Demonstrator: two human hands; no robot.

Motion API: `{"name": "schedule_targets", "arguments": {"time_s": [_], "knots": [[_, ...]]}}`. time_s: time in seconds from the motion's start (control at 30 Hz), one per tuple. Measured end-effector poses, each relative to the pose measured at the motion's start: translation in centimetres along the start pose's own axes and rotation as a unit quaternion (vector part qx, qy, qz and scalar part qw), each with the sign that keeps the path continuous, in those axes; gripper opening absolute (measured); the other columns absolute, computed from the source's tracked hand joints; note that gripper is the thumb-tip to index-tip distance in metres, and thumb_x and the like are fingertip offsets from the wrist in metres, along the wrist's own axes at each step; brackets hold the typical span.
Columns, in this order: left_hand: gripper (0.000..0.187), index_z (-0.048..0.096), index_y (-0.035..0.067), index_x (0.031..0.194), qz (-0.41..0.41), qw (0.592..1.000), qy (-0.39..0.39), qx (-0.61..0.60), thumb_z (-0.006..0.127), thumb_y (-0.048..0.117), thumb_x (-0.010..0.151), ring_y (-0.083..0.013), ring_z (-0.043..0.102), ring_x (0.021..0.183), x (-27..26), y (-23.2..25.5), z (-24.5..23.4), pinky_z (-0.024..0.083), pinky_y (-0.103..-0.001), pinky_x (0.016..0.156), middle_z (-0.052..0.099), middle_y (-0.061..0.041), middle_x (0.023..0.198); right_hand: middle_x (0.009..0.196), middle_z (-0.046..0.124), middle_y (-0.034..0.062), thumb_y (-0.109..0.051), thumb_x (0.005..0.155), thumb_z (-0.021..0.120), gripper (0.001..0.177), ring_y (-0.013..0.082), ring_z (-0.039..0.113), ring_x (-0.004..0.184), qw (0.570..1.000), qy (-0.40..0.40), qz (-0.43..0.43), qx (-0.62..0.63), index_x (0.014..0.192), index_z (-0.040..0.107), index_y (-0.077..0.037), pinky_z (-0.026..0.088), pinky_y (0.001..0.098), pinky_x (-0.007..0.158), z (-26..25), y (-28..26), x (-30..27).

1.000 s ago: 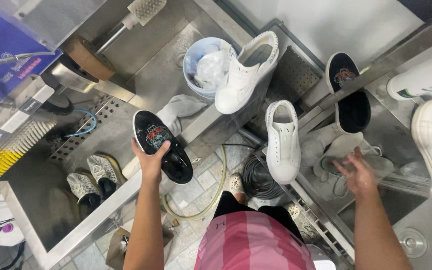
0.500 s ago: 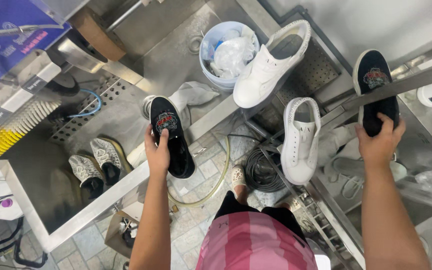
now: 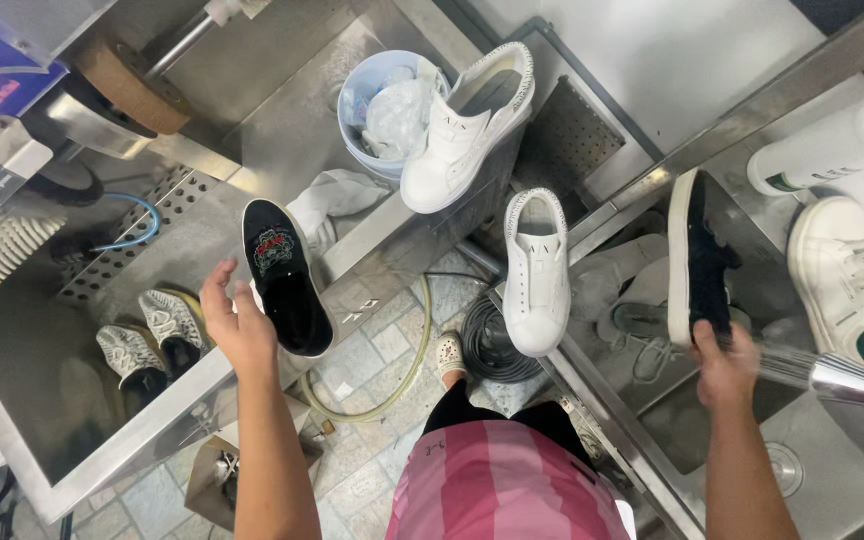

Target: The person cleans multiple pairs of shoes at a stainless steel sink. They remove laces from a white sneaker, rinse the shoe and laces under a faucet, and then place the shoe on a counter. They proceed to rinse a black slip-on shoe and a patterned sneaker, handling each item individually.

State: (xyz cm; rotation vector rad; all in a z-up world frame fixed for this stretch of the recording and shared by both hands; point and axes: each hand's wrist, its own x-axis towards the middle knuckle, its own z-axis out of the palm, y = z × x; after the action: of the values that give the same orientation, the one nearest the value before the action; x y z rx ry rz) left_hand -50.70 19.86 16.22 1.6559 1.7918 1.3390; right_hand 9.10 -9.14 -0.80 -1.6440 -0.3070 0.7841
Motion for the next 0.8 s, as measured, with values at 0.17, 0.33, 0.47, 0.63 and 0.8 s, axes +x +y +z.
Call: {"name": "schedule_targets", "arguments": {"time_s": [0.17, 0.33, 0.47, 0.63, 0.8], "knots": [[0.023, 0.069, 0.005, 0.121, 0.022, 0.999, -0.021, 0.020, 0.063, 0.005, 0.099, -0.0277, 0.068, 0.111, 0.3, 4.9, 0.4, 0.055, -0.035, 0.095, 0.069, -0.012, 0.123, 0.116, 0.068, 0.0054, -0.019, 0.104, 0.069, 0.027, 0.0183, 0.067, 0.095, 0.997, -0.022, 0.046, 0.063, 0.127, 0.061, -0.006, 0.058, 0.0376, 0.079, -3.1, -0.4, -4.7], [0.034, 0.076, 0.007, 0.108, 0.185, 0.944, -0.170, 0.214, 0.083, 0.007, 0.074, -0.0340, 0.068, 0.105, 1.8, 4.5, -0.4, 0.054, -0.042, 0.093, 0.073, -0.012, 0.115, 0.114, 0.065, 0.0134, -0.024, 0.104, 0.063, 0.035, 0.0275, 0.070, 0.093, 0.990, -0.021, 0.114, 0.081, 0.123, 0.053, 0.003, 0.060, 0.0523, 0.081, -3.3, -3.4, -5.7], [0.027, 0.078, 0.010, 0.106, 0.210, 0.934, -0.164, 0.237, 0.084, 0.012, 0.079, -0.0303, 0.069, 0.104, 1.9, 2.3, 0.1, 0.055, -0.040, 0.091, 0.074, -0.007, 0.113, 0.117, 0.062, 0.0220, -0.027, 0.108, 0.062, 0.047, 0.0329, 0.068, 0.093, 0.985, 0.001, 0.171, -0.015, 0.129, 0.049, 0.013, 0.062, 0.0534, 0.082, -2.9, -4.3, -4.8], [0.016, 0.082, 0.015, 0.100, 0.215, 0.931, -0.166, 0.244, 0.082, 0.016, 0.084, -0.0229, 0.071, 0.095, 2.3, 2.3, -0.4, 0.056, -0.036, 0.081, 0.077, 0.000, 0.107, 0.122, 0.060, 0.0209, -0.032, 0.106, 0.058, 0.050, 0.0331, 0.064, 0.104, 0.976, 0.003, 0.218, 0.000, 0.136, 0.048, 0.006, 0.059, 0.0540, 0.090, -2.3, -4.1, -4.2], [0.012, 0.081, 0.013, 0.097, 0.221, 0.942, -0.162, 0.196, 0.082, 0.014, 0.085, -0.0215, 0.073, 0.090, 2.2, 3.3, -0.7, 0.056, -0.033, 0.078, 0.078, -0.002, 0.103, 0.128, 0.059, 0.0220, -0.040, 0.110, 0.049, 0.054, 0.0340, 0.061, 0.111, 0.972, -0.078, 0.214, 0.063, 0.138, 0.048, 0.006, 0.052, 0.0542, 0.099, -2.3, -3.3, -2.9]]}}
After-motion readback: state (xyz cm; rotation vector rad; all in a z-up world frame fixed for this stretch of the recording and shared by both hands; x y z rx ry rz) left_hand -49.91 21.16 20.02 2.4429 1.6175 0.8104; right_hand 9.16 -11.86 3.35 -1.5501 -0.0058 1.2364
